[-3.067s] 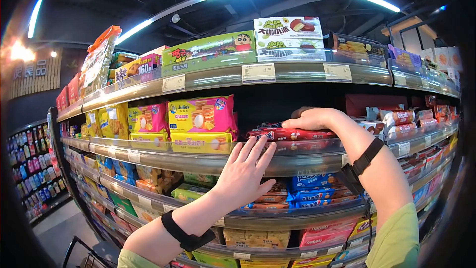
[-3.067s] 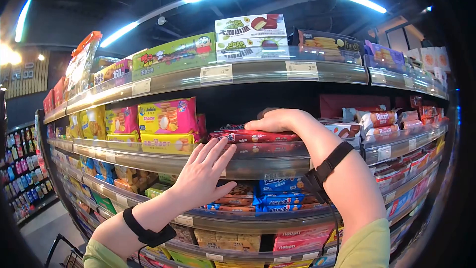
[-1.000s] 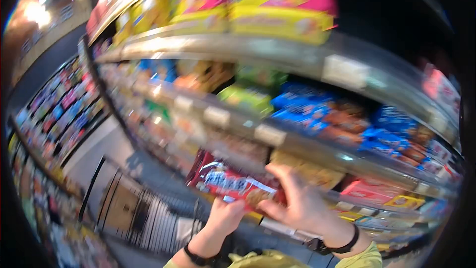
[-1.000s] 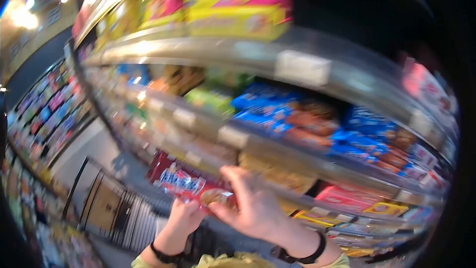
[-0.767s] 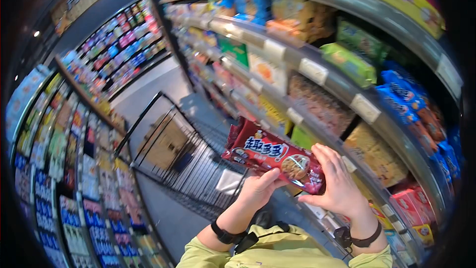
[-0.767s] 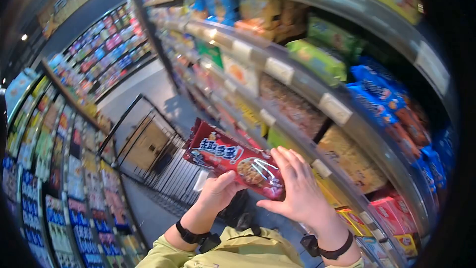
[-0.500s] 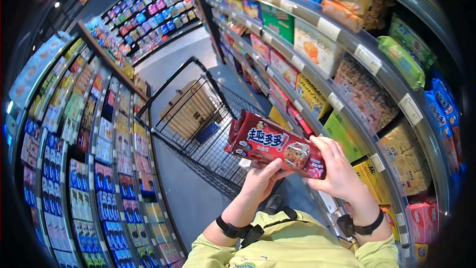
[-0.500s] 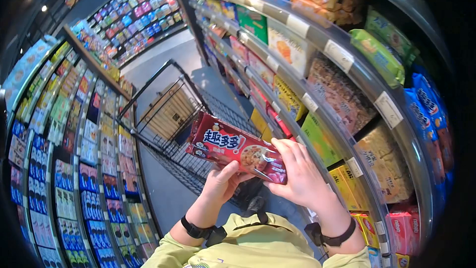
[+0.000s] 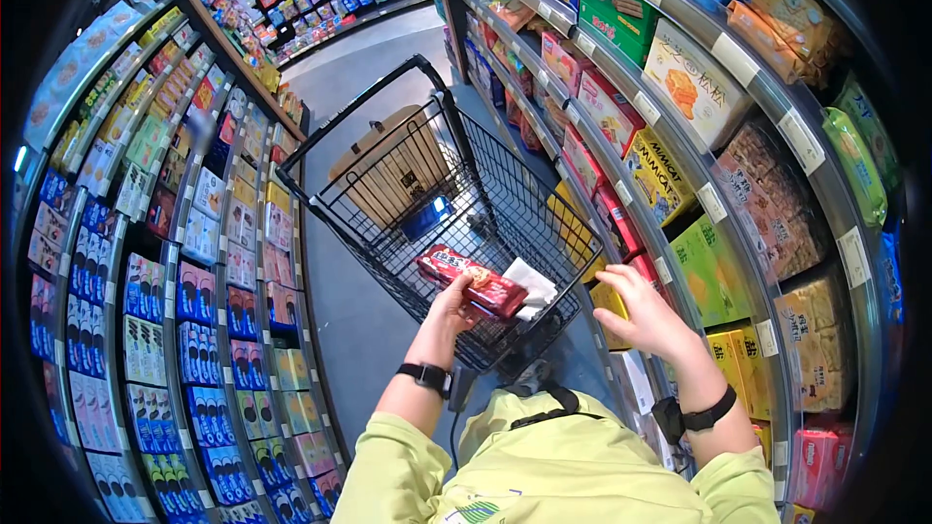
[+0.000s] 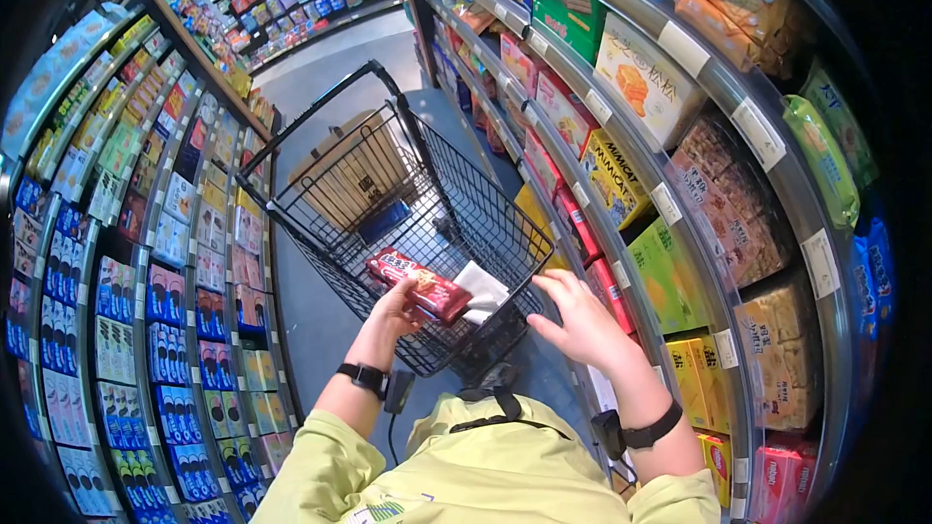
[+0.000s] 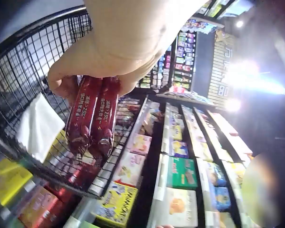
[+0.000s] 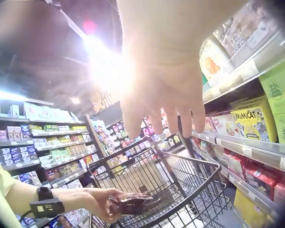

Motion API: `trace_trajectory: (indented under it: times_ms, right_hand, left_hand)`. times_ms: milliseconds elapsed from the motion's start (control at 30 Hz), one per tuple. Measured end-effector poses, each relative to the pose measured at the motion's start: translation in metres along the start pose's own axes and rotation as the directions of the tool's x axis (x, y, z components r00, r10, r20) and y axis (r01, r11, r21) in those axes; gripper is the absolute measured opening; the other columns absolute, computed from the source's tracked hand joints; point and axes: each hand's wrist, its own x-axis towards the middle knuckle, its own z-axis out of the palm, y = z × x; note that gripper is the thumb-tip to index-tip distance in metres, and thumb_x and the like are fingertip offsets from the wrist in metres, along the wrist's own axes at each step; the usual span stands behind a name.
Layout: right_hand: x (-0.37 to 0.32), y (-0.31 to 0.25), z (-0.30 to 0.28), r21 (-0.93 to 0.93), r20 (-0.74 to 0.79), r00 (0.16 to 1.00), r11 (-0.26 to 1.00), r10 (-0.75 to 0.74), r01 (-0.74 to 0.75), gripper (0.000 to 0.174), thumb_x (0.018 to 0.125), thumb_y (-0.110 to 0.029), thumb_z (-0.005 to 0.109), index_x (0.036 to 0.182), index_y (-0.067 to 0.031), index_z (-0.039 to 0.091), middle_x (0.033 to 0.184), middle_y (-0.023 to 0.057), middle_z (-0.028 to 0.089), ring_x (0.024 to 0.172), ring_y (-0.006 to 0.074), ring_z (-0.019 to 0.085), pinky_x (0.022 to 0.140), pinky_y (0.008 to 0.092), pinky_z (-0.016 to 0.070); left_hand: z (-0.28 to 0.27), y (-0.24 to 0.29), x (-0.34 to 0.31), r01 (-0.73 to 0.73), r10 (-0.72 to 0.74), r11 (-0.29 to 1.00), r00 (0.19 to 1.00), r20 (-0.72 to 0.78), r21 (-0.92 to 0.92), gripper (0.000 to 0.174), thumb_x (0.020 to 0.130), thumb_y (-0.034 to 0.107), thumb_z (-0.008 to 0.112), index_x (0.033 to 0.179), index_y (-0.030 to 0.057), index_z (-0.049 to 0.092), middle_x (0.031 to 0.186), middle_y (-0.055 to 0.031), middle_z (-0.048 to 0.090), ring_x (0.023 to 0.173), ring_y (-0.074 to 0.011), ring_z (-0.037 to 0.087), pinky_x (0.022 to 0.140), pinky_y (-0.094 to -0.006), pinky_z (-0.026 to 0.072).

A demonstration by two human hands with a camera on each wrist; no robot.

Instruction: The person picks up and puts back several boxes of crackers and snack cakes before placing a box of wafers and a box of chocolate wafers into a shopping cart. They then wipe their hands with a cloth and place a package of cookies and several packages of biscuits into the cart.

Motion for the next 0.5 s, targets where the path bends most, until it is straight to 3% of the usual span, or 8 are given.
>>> trace_trajectory:
  times_ms: [67,133,167,233,267,333,400,500]
  right_hand:
    - [-0.005,0.008,0.004,0.015,0.043,0.997,0.997,0.069,-0.070,0.051,0.086,-0.026,0.063,0.127,-0.0010,0.046,0.132,0.0201,0.041,0.123,0.0358,0.042,0.103,0.0402,0.0352]
    - [-0.010,0.017,0.008,0.000,0.028,0.996,0.996,0.090,-0.090,0.049,0.085,-0.025,0.063,0.126,-0.0013,0.047,0.130,0.0193,0.044,0.121,0.0346,0.044,0.102,0.0394,0.0365]
    - [-0.013,0.024,0.011,0.013,0.019,0.992,0.992,0.129,-0.129,0.049,0.085,-0.026,0.063,0.125,-0.0014,0.048,0.129,0.0198,0.045,0.120,0.0350,0.045,0.101,0.0400,0.0374]
    - [-0.021,0.032,0.014,0.024,-0.001,0.984,0.983,0.180,-0.180,0.049,0.084,-0.027,0.063,0.124,-0.0015,0.049,0.128,0.0202,0.047,0.119,0.0353,0.046,0.101,0.0406,0.0383]
    - [-0.025,0.033,0.014,0.046,-0.014,0.980,0.979,0.198,-0.197,0.048,0.084,-0.027,0.063,0.123,-0.0016,0.050,0.125,0.0198,0.049,0.118,0.0346,0.048,0.100,0.0401,0.0391]
    - [-0.035,0.037,0.014,0.064,-0.051,0.971,0.971,0.232,-0.228,0.047,0.085,-0.027,0.063,0.122,-0.0017,0.052,0.123,0.0194,0.052,0.116,0.0338,0.049,0.099,0.0396,0.0398]
    - [-0.047,0.048,0.010,0.052,-0.088,0.961,0.965,0.260,-0.257,0.044,0.085,-0.028,0.062,0.119,-0.0022,0.054,0.118,0.0185,0.055,0.113,0.0332,0.052,0.097,0.0395,0.0420]
    - [-0.061,0.055,0.004,0.053,-0.128,0.939,0.947,0.321,-0.316,0.043,0.085,-0.030,0.062,0.118,-0.0020,0.056,0.114,0.0199,0.058,0.110,0.0330,0.054,0.094,0.0402,0.0444]
  left_hand:
    - [0.002,0.006,0.016,0.025,-0.024,1.000,0.997,0.074,-0.011,0.034,0.079,0.032,0.071,0.104,0.0120,0.059,0.088,-0.0029,0.063,0.075,-0.0207,0.060,0.068,-0.0421,0.0490]
    - [0.005,0.015,0.031,-0.013,0.034,0.937,0.998,-0.053,0.349,0.037,0.081,0.029,0.069,0.110,0.0106,0.058,0.094,-0.0053,0.065,0.084,-0.0197,0.065,0.074,-0.0432,0.0538]
    - [0.007,0.016,0.032,-0.008,0.027,0.934,0.998,-0.050,0.356,0.037,0.081,0.029,0.069,0.110,0.0106,0.058,0.094,-0.0053,0.065,0.084,-0.0197,0.065,0.074,-0.0432,0.0538]
    - [0.011,0.013,0.031,-0.069,0.008,0.861,0.992,0.123,0.503,0.036,0.081,0.027,0.069,0.109,0.0078,0.057,0.098,-0.0087,0.065,0.080,-0.0237,0.066,0.074,-0.0420,0.0535]
    - [0.002,0.006,0.064,-0.071,0.002,0.856,0.991,0.134,0.513,0.036,0.081,0.027,0.069,0.109,0.0078,0.057,0.098,-0.0087,0.065,0.080,-0.0237,0.066,0.074,-0.0420,0.0535]
    - [-0.036,-0.018,0.151,0.021,-0.203,0.934,0.852,0.482,0.357,0.039,0.079,0.027,0.071,0.107,0.0043,0.057,0.097,-0.0107,0.065,0.078,-0.0278,0.066,0.077,-0.0419,0.0532]
    - [-0.051,-0.028,0.153,-0.006,-0.259,0.905,0.785,0.563,0.426,0.036,0.077,0.016,0.069,0.107,-0.0007,0.056,0.100,-0.0149,0.064,0.090,-0.0314,0.064,0.085,-0.0384,0.0496]
    - [-0.046,-0.017,0.133,-0.191,-0.086,0.860,0.860,0.503,0.474,0.041,0.078,0.016,0.068,0.113,0.0017,0.053,0.109,-0.0157,0.058,0.098,-0.0317,0.059,0.088,-0.0393,0.0471]
